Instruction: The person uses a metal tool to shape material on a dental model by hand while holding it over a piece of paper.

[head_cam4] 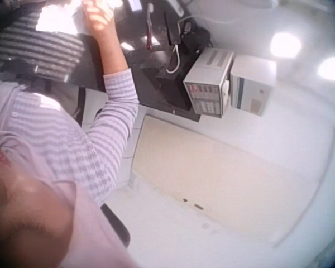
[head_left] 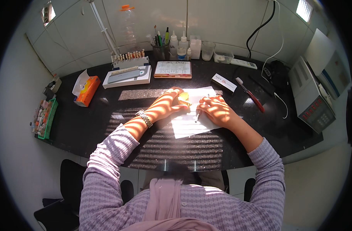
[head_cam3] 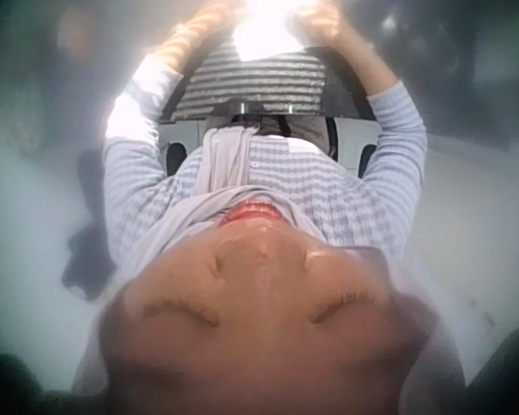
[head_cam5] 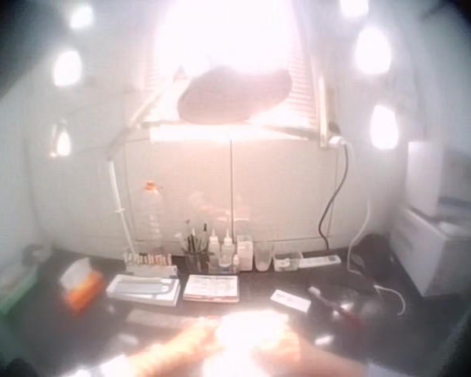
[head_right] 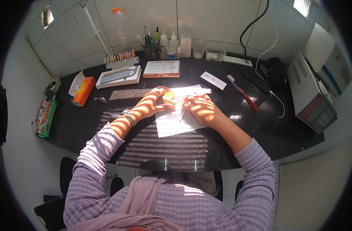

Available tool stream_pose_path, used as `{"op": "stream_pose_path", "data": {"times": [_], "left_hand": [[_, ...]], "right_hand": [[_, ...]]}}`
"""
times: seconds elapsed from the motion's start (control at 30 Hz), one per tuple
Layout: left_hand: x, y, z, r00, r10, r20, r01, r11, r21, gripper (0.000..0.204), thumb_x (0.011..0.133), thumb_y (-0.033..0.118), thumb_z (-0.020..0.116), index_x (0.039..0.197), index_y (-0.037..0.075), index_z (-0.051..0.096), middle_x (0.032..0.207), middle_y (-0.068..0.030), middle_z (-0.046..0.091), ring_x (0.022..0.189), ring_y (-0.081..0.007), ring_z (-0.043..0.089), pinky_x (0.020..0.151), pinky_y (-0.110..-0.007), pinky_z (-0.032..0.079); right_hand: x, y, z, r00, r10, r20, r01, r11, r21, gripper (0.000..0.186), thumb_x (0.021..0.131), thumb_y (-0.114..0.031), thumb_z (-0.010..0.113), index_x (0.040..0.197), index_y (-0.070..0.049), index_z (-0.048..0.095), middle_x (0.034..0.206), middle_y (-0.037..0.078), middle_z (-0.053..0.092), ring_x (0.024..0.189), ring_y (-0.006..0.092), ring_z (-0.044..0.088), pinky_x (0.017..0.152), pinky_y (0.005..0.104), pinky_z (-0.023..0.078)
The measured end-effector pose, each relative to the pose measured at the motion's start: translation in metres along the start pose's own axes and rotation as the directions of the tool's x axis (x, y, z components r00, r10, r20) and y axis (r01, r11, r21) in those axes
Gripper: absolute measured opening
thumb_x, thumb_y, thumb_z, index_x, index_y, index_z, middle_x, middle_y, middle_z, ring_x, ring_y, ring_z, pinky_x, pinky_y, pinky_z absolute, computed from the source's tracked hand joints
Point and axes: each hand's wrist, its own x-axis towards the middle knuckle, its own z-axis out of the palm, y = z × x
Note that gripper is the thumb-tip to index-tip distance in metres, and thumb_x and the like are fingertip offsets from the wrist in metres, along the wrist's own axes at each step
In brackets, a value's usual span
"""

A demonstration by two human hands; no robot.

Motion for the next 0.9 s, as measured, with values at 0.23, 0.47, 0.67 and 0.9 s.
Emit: {"op": "stream_pose_path", "data": {"times": [0.23, 0.47, 0.67, 0.9], "left_hand": [[-0.004, 0.007, -0.006, 0.992, -0.012, -0.125, -0.001, 0.994, -0.105, 0.062, 0.082, 0.020, 0.082, 0.133, 0.000, 0.052, 0.128, -0.0144, 0.058, 0.117, -0.0255, 0.060, 0.103, -0.035, 0.048], [-0.021, 0.022, 0.009, 0.964, -0.257, 0.073, 0.233, 0.671, -0.704, 0.062, 0.092, 0.007, 0.071, 0.142, -0.002, 0.037, 0.142, -0.0155, 0.048, 0.130, -0.0204, 0.052, 0.110, -0.030, 0.043], [-0.019, 0.028, 0.008, 0.945, -0.201, 0.257, 0.319, 0.404, -0.857, 0.066, 0.088, 0.002, 0.073, 0.143, -0.001, 0.036, 0.139, -0.0135, 0.051, 0.129, -0.0200, 0.053, 0.109, -0.031, 0.043], [-0.014, 0.017, -0.003, 0.931, -0.238, 0.276, 0.359, 0.470, -0.806, 0.073, 0.080, 0.002, 0.081, 0.141, 0.003, 0.042, 0.137, -0.0119, 0.053, 0.125, -0.0198, 0.055, 0.109, -0.033, 0.044]], "right_hand": [[0.001, 0.001, -0.003, 0.995, -0.095, -0.020, 0.096, 0.995, 0.030, 0.025, 0.081, -0.007, 0.071, 0.106, -0.008, 0.069, 0.118, 0.007, 0.066, 0.102, 0.0263, 0.064, 0.089, 0.0394, 0.050], [-0.001, 0.000, -0.006, 0.992, -0.123, 0.027, 0.122, 0.991, 0.051, 0.032, 0.070, -0.008, 0.074, 0.101, -0.010, 0.070, 0.109, 0.006, 0.067, 0.097, 0.0268, 0.063, 0.085, 0.0390, 0.050], [-0.004, 0.000, -0.009, 0.988, -0.153, -0.035, 0.157, 0.980, 0.123, 0.036, 0.071, -0.008, 0.077, 0.107, -0.012, 0.072, 0.106, 0.004, 0.068, 0.100, 0.0229, 0.063, 0.087, 0.0378, 0.050], [-0.009, 0.012, -0.006, 0.984, -0.053, -0.172, 0.084, 0.980, 0.178, 0.021, 0.078, -0.009, 0.071, 0.099, -0.012, 0.072, 0.106, 0.006, 0.064, 0.104, 0.0236, 0.063, 0.089, 0.0394, 0.052]]}}
